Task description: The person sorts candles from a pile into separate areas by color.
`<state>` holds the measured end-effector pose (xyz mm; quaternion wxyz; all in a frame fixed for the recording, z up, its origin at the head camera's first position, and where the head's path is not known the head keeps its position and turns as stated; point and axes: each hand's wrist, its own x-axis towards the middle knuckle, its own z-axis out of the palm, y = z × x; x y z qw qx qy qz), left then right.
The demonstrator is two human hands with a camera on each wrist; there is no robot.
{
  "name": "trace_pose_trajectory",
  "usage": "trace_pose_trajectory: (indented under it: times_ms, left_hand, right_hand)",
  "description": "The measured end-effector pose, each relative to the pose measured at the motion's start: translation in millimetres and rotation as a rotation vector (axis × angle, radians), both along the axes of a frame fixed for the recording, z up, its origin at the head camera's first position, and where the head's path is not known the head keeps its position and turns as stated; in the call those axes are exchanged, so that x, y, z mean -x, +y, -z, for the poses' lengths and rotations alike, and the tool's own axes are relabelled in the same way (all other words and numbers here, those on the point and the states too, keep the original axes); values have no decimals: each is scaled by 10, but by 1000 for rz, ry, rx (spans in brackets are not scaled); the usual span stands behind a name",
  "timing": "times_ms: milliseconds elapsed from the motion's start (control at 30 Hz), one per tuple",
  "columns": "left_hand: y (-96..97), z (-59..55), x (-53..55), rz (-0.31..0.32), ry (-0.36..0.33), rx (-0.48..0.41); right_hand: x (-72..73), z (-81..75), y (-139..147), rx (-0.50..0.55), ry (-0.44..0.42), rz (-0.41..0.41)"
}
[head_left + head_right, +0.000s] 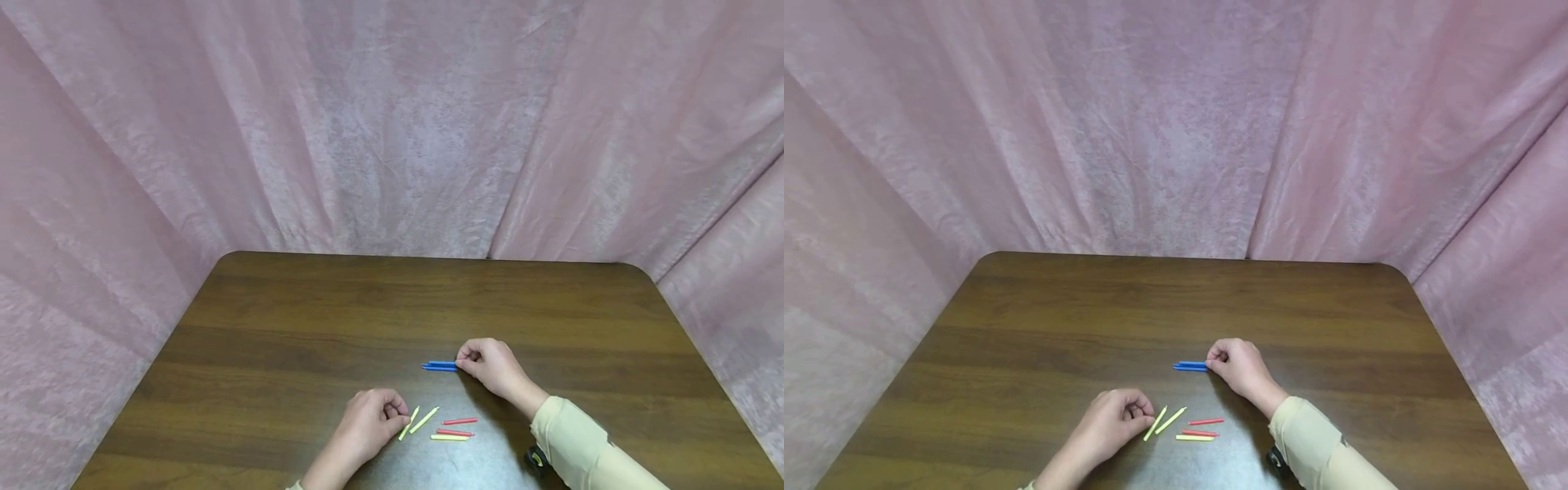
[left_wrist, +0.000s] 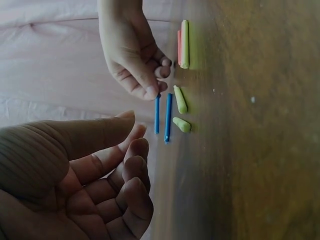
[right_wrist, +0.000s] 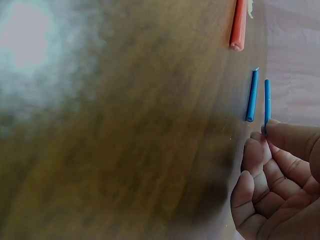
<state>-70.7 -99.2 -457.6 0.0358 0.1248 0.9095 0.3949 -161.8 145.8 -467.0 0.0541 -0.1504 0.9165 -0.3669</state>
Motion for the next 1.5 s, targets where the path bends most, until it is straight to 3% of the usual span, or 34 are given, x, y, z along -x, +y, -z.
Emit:
trace_pose_trajectory:
  times_ms: [633,1200,1500]
  left_hand:
    - [33,13,-62,17,15,3]
    - [47,64,-130,-24,147,118]
    - [57,45,-147,-33,123,129]
  right_hand:
    - [63,36,-10,-13,8,0]
    - [86,69,-50,-42,17,-3]
    - [95,45,-71,-58,12,-11]
